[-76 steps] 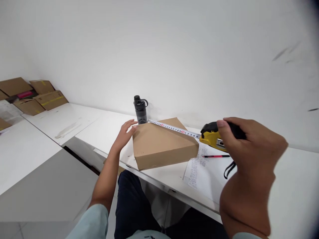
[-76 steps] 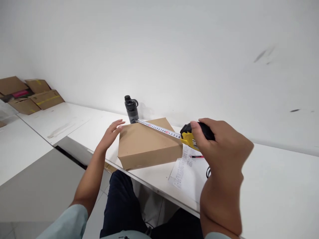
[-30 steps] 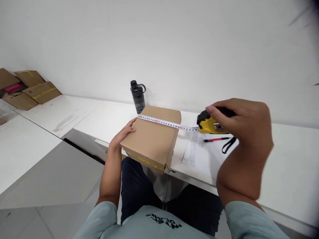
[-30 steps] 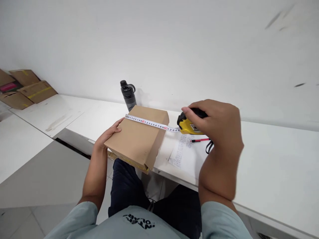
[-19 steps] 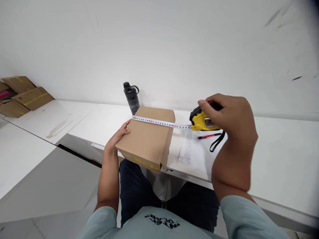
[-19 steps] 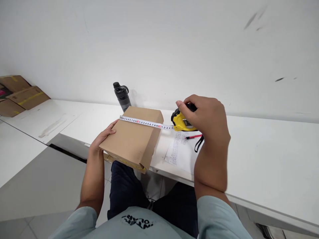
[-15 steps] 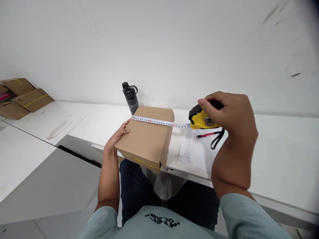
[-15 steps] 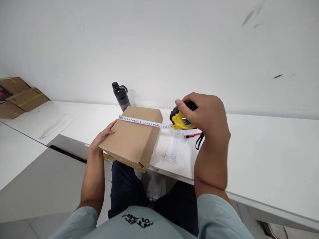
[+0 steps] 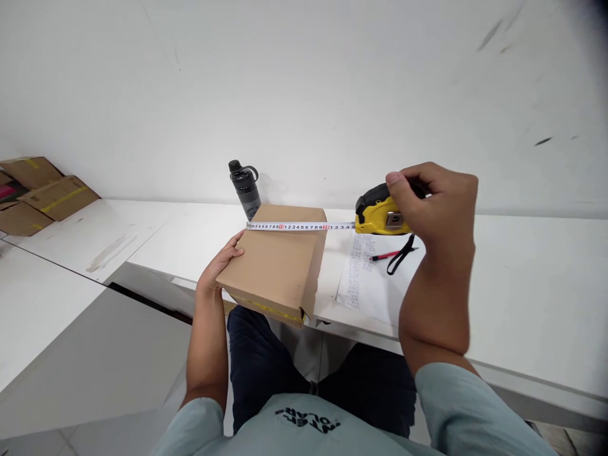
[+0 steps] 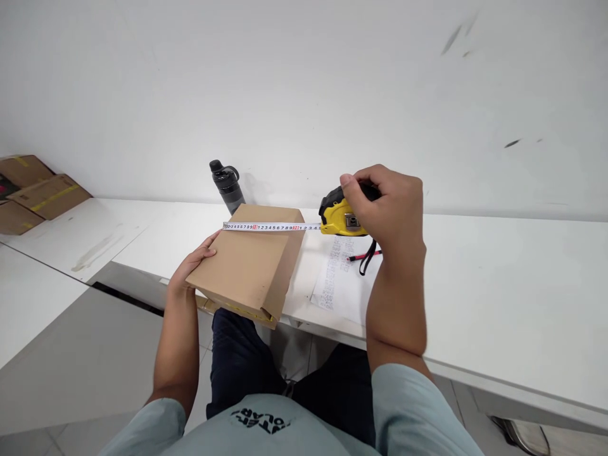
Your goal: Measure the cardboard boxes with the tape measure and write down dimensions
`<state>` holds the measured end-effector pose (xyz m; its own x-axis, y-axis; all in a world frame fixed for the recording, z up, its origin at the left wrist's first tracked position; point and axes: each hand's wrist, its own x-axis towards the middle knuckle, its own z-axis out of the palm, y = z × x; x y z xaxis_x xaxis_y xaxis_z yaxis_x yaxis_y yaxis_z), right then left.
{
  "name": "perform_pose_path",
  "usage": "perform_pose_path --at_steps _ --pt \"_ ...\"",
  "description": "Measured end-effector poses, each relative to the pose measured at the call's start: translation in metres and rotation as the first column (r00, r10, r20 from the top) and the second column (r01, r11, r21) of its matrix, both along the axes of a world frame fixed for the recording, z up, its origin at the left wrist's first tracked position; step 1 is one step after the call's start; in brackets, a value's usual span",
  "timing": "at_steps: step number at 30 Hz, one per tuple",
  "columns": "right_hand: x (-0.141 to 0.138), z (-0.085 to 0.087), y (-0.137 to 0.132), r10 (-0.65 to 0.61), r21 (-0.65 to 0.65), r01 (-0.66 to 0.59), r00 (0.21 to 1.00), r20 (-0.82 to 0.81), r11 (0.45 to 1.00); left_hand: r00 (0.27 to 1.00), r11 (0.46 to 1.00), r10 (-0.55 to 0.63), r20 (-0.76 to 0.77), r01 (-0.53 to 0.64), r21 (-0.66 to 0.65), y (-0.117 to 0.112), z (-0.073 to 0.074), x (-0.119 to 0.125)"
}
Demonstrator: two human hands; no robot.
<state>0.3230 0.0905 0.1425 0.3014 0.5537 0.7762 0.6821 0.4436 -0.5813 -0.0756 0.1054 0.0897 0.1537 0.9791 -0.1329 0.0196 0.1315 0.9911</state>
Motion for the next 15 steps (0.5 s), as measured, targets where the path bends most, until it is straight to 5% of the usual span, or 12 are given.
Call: perform_pose_path --at_steps 15 --pt "-0.002 -0.027 0.044 -0.007 -0.022 0.011 0.988 0.153 1.0 0.999 1.0 -0.005 0.05 0.006 -0.006 0.004 -0.005 -0.005"
